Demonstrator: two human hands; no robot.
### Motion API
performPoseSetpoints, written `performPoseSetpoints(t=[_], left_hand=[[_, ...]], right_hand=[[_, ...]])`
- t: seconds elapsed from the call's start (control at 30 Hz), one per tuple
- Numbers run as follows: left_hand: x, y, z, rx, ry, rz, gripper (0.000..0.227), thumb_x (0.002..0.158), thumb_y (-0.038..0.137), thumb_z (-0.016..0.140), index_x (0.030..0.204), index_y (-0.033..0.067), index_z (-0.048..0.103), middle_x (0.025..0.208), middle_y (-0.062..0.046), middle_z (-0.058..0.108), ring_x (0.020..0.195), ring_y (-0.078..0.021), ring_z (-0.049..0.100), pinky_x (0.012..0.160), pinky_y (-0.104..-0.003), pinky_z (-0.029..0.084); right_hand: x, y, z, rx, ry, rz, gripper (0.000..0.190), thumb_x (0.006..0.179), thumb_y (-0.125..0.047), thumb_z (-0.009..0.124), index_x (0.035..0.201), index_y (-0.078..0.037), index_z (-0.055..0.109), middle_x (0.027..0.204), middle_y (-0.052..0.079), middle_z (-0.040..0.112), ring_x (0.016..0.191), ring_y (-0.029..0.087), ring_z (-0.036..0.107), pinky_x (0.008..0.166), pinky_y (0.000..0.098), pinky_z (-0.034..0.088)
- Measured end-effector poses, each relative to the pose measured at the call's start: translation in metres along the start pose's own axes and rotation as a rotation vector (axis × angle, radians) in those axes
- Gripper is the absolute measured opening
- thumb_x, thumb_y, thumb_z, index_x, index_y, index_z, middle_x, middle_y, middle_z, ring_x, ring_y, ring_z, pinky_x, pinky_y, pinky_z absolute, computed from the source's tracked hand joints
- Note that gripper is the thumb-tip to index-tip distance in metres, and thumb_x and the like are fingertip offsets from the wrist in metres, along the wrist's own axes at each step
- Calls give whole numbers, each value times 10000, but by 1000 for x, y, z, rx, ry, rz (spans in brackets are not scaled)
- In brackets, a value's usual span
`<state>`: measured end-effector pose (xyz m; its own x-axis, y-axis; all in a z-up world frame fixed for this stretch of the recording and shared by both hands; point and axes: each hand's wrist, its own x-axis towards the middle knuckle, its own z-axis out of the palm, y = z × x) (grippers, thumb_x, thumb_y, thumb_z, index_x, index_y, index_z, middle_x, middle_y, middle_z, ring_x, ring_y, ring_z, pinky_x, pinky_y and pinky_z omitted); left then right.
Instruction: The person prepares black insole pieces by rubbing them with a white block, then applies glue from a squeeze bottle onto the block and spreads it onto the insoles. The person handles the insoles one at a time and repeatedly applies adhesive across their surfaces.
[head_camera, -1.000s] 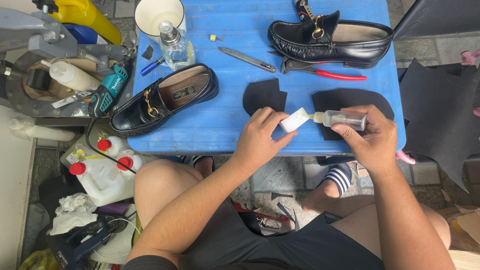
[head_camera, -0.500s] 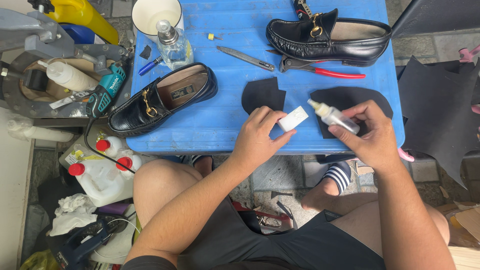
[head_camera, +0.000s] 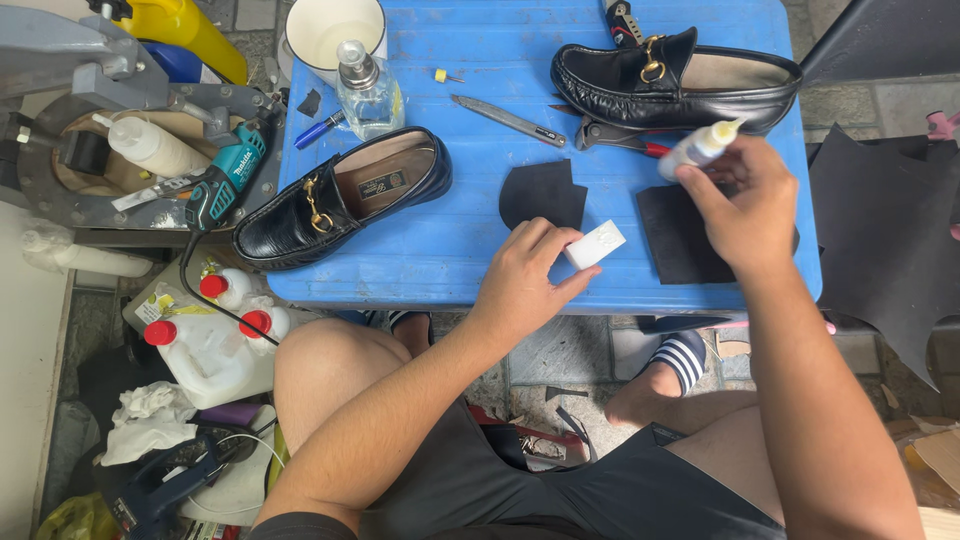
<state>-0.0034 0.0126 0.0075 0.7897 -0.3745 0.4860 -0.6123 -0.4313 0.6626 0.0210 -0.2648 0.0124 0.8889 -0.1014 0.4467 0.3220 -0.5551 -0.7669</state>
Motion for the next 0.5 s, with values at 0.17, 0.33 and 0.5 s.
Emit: performPoseSetpoints(t=[0.17, 0.33, 0.5], left_hand=[[1, -2, -5, -2, -1, 2, 387, 856, 251, 842, 1129, 44, 662, 1003, -80, 624, 951, -270, 638, 831, -393, 551], [-1, -4, -6, -3, 3, -8, 389, 848, 248, 842, 1123, 39, 664, 1006, -91, 623, 955, -284, 636, 831, -398, 548], [-1, -4, -7, 9, -21, -31, 378, 861, 255, 831, 1115, 35, 658, 999, -88, 621, 953, -277, 639, 827, -392, 549]], right_hand=[[19, -10, 33, -205, -20, -39, 298, 946, -127, 879, 1135, 31, 711, 977, 109, 748, 862, 154, 709, 761, 269, 531], [20, -14, 47, -252, -41, -46, 350, 893, -131, 909, 1142, 23, 718, 992, 100, 748, 825, 141, 667, 715, 266, 511], [18, -18, 49, -201, -44, -20, 402, 884, -122, 913, 1197, 1, 691, 1060, 74, 760, 866, 115, 650, 740, 244, 516]])
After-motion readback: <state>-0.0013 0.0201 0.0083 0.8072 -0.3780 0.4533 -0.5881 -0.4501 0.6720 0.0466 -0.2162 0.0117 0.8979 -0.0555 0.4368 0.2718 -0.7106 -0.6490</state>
